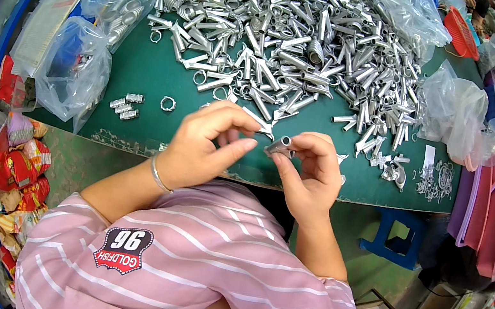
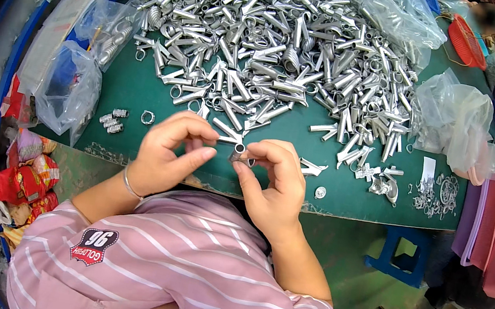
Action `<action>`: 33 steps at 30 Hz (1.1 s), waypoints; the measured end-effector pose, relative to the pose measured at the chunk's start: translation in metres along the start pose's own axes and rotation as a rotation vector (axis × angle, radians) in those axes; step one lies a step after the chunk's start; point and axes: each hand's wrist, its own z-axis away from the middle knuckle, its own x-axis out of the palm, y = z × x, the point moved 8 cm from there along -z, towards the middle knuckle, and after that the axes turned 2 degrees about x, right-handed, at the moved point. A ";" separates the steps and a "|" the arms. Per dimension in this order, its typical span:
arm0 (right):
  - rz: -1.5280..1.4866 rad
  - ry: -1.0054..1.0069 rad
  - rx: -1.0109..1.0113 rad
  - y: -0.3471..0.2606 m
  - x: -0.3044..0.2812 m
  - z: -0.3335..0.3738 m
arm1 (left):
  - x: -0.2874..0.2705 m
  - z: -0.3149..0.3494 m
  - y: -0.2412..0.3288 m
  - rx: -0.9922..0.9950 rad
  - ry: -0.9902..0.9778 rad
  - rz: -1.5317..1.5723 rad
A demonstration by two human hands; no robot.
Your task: The person sorts and assembles various small metal components by hand on a green manual workstation, picking items from a large pile and placing specific sets together or into plastic bags.
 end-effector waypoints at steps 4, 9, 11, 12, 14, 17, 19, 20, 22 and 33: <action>0.102 0.053 -0.219 -0.023 -0.003 0.005 | 0.017 0.007 -0.013 -0.097 -0.005 0.236; 0.130 0.060 -0.397 -0.042 -0.004 0.010 | 0.027 0.012 -0.022 -0.305 -0.019 0.471; 0.131 0.077 -0.411 -0.044 -0.005 0.011 | 0.032 0.015 -0.025 -0.456 -0.113 0.573; 0.126 0.084 -0.418 -0.045 -0.004 0.011 | 0.034 0.017 -0.026 -0.534 -0.157 0.621; 0.261 0.029 -0.495 -0.051 0.001 0.012 | 0.036 0.019 -0.022 -0.567 -0.225 0.671; 0.417 -0.001 -0.571 -0.054 0.011 0.017 | 0.040 0.018 -0.016 -0.606 -0.257 0.666; 0.450 -0.028 -0.563 -0.053 0.013 0.015 | 0.040 0.017 -0.015 -0.609 -0.233 0.656; 0.459 -0.042 -0.544 -0.050 0.012 0.012 | 0.039 0.017 -0.017 -0.610 -0.195 0.658; 0.438 -0.054 -0.508 -0.049 0.010 0.011 | 0.039 0.018 -0.023 -0.616 -0.128 0.668; 0.006 0.080 0.011 -0.011 -0.011 0.003 | 0.024 0.013 -0.010 -0.254 -0.089 0.387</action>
